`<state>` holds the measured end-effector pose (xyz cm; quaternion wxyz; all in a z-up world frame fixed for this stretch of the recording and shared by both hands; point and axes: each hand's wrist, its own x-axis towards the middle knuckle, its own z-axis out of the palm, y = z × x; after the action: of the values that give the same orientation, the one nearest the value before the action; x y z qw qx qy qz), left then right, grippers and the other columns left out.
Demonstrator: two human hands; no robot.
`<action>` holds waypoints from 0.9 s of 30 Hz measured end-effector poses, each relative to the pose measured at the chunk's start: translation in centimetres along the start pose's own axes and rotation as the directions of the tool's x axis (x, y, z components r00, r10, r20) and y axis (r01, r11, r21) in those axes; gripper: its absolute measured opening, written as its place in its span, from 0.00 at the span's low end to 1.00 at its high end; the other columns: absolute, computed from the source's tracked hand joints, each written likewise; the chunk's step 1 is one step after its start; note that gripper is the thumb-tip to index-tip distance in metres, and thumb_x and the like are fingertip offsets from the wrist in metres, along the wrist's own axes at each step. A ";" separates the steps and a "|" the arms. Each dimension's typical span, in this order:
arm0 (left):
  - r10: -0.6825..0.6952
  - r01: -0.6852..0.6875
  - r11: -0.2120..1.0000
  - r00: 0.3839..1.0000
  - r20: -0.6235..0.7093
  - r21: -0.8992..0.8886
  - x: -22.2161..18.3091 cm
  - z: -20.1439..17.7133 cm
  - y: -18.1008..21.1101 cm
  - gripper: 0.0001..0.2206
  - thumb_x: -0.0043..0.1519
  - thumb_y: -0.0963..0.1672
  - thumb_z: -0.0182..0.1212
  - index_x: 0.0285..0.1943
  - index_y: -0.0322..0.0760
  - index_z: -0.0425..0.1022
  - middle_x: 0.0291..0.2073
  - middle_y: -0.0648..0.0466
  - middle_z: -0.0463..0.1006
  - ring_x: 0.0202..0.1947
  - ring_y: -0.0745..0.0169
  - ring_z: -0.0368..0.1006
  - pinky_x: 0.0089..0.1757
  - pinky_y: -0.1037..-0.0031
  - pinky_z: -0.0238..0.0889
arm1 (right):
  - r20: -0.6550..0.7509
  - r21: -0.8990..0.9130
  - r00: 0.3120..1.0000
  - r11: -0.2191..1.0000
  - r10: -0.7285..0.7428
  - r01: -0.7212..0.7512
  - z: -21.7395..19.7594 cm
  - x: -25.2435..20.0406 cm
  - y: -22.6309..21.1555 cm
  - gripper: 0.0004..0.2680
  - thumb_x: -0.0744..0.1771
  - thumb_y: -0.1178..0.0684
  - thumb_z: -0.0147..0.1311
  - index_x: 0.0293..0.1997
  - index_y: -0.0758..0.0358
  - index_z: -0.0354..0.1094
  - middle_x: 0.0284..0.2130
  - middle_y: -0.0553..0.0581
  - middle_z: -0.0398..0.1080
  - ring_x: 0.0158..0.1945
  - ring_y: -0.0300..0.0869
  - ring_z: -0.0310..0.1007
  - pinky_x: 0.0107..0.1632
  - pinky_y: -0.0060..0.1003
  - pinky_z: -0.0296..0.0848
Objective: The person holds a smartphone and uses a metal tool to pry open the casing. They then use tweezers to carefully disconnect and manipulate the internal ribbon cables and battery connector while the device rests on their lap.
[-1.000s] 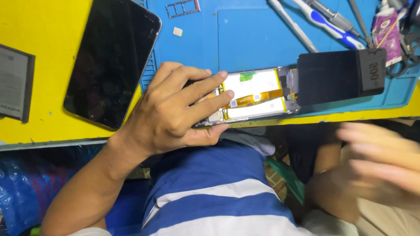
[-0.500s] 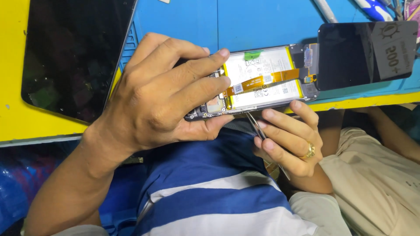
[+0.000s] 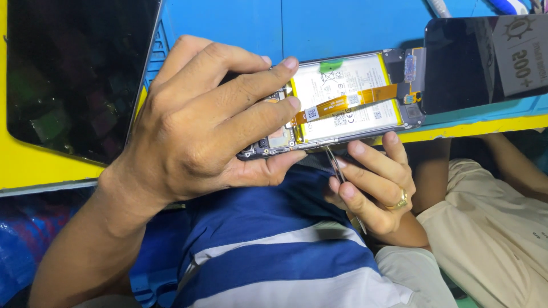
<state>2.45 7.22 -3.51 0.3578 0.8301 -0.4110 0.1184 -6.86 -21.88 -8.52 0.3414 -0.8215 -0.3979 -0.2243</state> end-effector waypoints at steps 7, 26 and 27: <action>-0.004 0.004 1.000 1.000 -0.006 -0.004 0.0 0.1 0.0 0.16 0.70 0.50 0.71 0.48 0.32 0.79 0.53 0.42 0.83 0.46 0.41 0.77 0.44 0.56 0.63 | -0.003 -0.026 1.000 0.999 -0.031 0.031 0.2 0.3 0.1 0.11 0.70 0.59 0.58 0.57 0.60 0.61 0.42 0.58 0.74 0.51 0.56 0.77 0.68 0.62 0.64; -0.003 0.003 1.000 1.000 -0.016 -0.008 0.3 -0.1 0.3 0.15 0.70 0.50 0.67 0.47 0.31 0.80 0.51 0.41 0.84 0.45 0.43 0.77 0.43 0.58 0.63 | -0.017 -0.117 0.991 0.985 -0.132 0.129 0.5 1.3 0.5 0.09 0.70 0.58 0.59 0.54 0.62 0.63 0.40 0.58 0.75 0.49 0.53 0.79 0.65 0.60 0.66; -0.012 0.012 1.000 1.000 -0.012 -0.003 0.4 -0.2 0.4 0.15 0.70 0.50 0.66 0.47 0.31 0.81 0.50 0.40 0.84 0.45 0.42 0.77 0.44 0.58 0.64 | -0.011 -0.115 0.992 0.986 -0.123 0.121 0.5 1.5 0.5 0.09 0.70 0.57 0.60 0.53 0.61 0.64 0.39 0.57 0.76 0.48 0.52 0.80 0.65 0.60 0.67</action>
<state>2.42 6.94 -2.98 0.3620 0.8314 -0.4040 0.1206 -5.59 -21.00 -8.05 0.2832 -0.8118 -0.4308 -0.2743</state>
